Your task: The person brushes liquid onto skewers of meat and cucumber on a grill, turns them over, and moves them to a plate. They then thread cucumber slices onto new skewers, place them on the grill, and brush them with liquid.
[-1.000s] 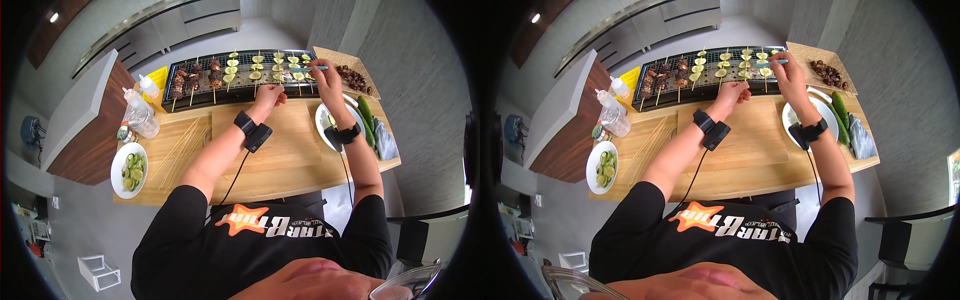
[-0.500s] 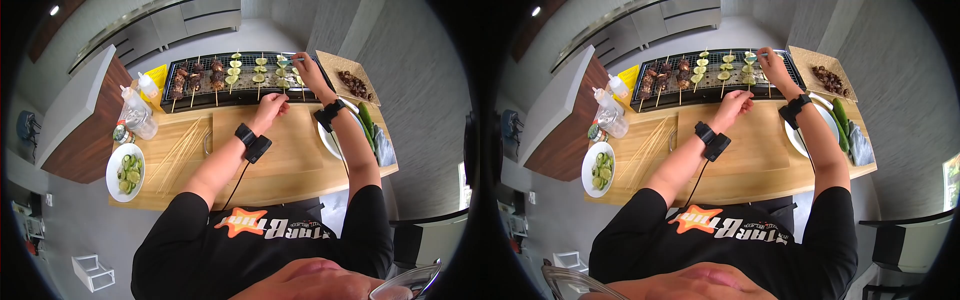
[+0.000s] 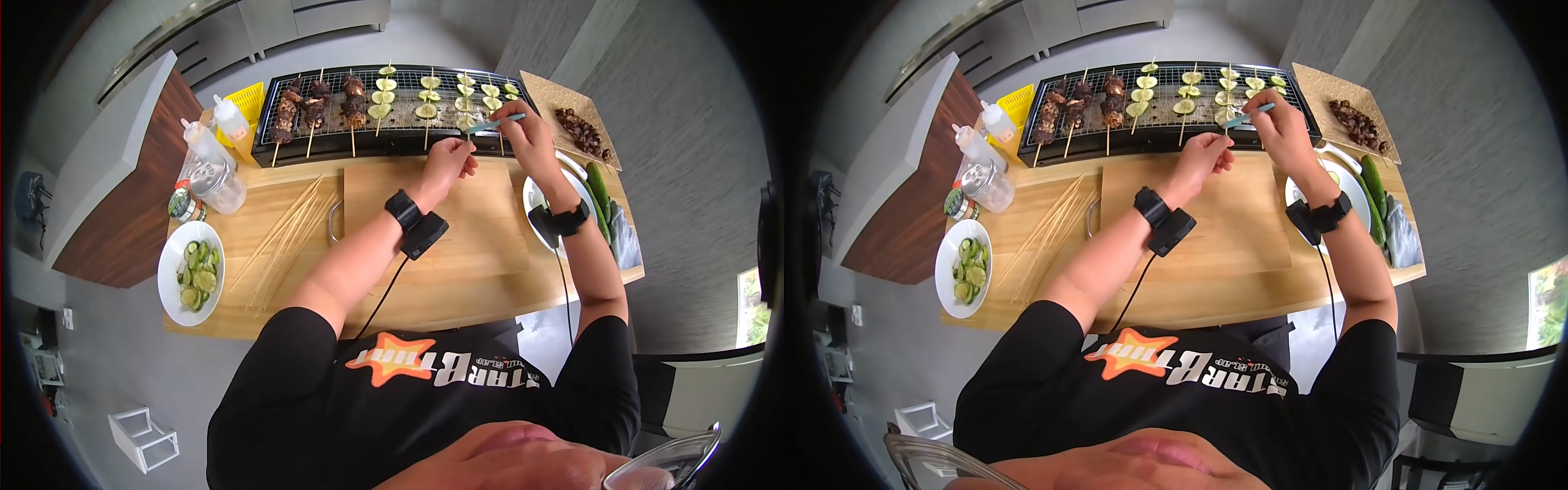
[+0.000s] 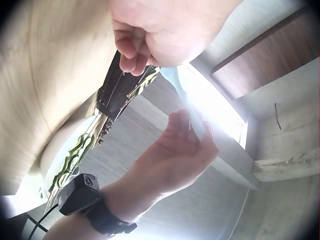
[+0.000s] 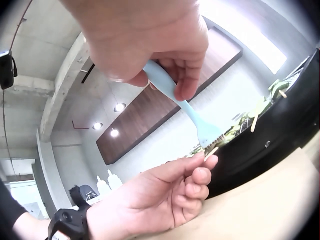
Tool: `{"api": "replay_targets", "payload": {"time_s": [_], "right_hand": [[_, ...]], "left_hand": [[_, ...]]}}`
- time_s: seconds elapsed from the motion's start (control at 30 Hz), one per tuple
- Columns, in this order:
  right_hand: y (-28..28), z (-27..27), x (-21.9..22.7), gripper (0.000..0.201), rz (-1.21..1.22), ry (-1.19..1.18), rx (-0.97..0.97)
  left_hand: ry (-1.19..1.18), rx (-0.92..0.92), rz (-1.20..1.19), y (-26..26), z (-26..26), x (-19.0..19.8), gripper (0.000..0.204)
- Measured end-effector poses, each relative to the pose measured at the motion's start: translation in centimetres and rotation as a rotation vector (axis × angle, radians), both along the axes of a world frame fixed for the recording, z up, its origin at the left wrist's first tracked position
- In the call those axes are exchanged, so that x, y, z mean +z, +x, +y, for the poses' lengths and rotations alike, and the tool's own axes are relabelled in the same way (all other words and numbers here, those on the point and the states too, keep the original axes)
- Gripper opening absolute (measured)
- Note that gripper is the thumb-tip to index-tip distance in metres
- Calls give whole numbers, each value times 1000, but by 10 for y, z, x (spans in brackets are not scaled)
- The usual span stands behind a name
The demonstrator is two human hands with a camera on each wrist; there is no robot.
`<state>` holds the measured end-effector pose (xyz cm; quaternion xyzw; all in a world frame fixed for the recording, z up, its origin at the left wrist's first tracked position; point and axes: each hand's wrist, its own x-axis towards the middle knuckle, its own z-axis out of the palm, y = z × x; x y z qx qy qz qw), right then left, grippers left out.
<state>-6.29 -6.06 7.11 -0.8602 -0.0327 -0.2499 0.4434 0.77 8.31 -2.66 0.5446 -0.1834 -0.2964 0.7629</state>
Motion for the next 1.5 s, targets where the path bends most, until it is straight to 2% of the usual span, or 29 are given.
{"api": "replay_targets", "payload": {"time_s": [0.1,0.13,0.23,0.27,0.37,0.43,0.5,0.57,0.7,0.83,0.87,0.97,1.03,1.1,1.17,1.2,1.27,1.37,1.5], "right_hand": [[-12,7,14,12,-138,-5,-21],[-15,8,19,14,-163,103,-28],[-21,1,33,18,-198,150,-67],[-19,-6,30,22,-212,51,-85],[-14,-11,16,24,50,167,7],[-12,-1,7,28,266,90,-72],[2,-2,-18,30,303,-139,-103],[11,5,-24,34,471,-153,-100],[25,8,-47,35,590,170,-43],[24,7,-44,25,625,503,30],[17,5,-38,22,644,573,79],[-21,8,-8,19,570,703,22],[-54,-10,2,17,537,602,52],[-96,-19,25,20,518,503,-41],[-137,-38,40,21,549,297,-107],[-157,-43,46,21,582,237,-201],[-193,-59,45,21,583,178,-308],[-235,-76,36,20,656,233,-455],[-257,-88,11,19,706,237,-528]], "left_hand": [[4,3,-10,1,-1,-1,21],[-7,14,-7,0,-1,0,21],[-35,34,1,-2,-1,1,21],[-43,28,-2,-2,-1,1,21],[-15,24,-44,-3,-2,-2,23],[-14,45,-59,-3,-2,-2,25],[-44,79,-49,-4,-1,-1,26],[-110,125,-35,-4,-2,-3,26],[-153,172,11,0,-1,-4,23],[-163,155,-3,-1,-1,-3,23],[-163,162,-7,-2,-2,-3,23],[-136,153,-23,-3,0,-3,25],[-103,143,-56,-3,0,-3,25],[-98,124,-64,-4,1,-1,24],[-75,117,-95,-6,1,0,24],[-63,124,-98,-8,0,1,24],[-52,119,-125,-7,-2,-1,24],[-51,102,-150,-9,-3,-2,24],[-55,84,-160,-11,-3,0,24]]}}
